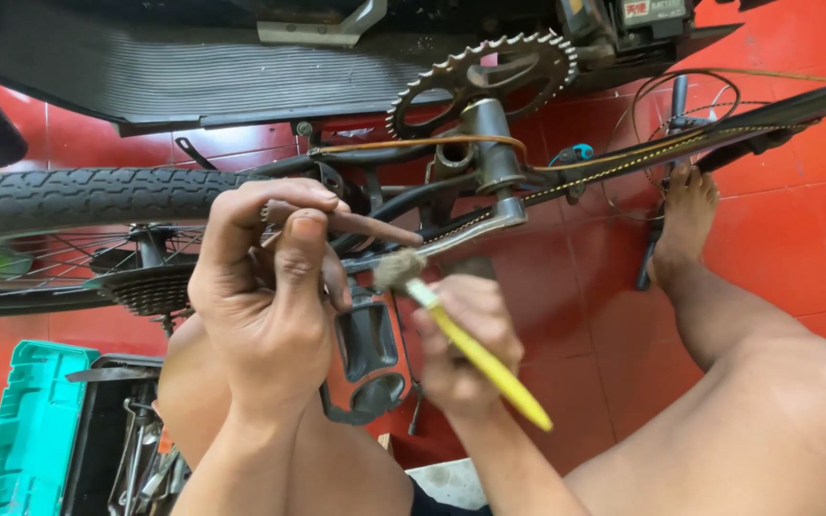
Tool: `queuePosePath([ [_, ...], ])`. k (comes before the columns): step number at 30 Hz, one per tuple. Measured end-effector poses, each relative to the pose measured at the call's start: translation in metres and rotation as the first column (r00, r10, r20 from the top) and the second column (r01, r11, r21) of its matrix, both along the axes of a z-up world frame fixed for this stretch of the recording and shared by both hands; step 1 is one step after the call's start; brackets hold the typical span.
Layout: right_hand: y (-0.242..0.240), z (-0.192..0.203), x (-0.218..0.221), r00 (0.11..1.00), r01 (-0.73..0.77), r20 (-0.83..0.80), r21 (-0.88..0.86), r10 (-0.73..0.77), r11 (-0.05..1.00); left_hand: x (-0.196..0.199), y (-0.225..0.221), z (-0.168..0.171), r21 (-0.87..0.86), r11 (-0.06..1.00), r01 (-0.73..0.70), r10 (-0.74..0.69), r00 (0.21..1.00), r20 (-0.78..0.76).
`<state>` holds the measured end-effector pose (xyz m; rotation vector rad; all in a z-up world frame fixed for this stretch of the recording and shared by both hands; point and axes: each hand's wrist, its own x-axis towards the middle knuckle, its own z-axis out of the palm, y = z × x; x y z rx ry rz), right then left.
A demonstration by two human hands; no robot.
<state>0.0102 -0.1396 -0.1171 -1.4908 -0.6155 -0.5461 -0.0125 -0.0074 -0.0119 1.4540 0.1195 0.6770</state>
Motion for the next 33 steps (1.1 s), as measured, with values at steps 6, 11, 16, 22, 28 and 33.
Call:
queuePosePath([
  [6, -0.061, -0.038, 0.076, 0.726, 0.458, -0.687, 0.518, 0.032, 0.722, -0.001, -0.001, 0.002, 0.034, 0.999, -0.018, 0.020, 0.998, -0.059],
  [11, -0.033, -0.104, 0.076, 0.466, 0.112, -0.434, 0.894, 0.771, 0.435, 0.004, 0.002, 0.007, 0.015, 1.000, -0.003, 0.004, 0.998, -0.055],
  [16, 0.002, -0.128, 0.071, 0.254, 0.094, 0.022, 0.994, 0.967, -0.047, 0.004, 0.002, 0.007, -0.014, 1.000, 0.006, -0.008, 0.996, -0.086],
  [22, 0.032, -0.141, 0.057, 0.393, 0.122, 0.223, 0.949, 0.892, -0.291, 0.005, 0.001, 0.006, 0.007, 1.000, -0.011, 0.011, 0.996, -0.085],
  [28, 0.034, -0.127, 0.051, 0.456, 0.045, 0.157, 0.979, 0.876, -0.199, 0.004, -0.002, 0.007, -0.006, 1.000, -0.015, 0.015, 0.995, -0.102],
  [33, 0.056, -0.071, 0.013, 0.049, -0.004, -0.016, 1.000, 0.999, 0.017, 0.004, -0.004, 0.008, -0.002, 1.000, 0.012, -0.012, 0.998, -0.058],
])
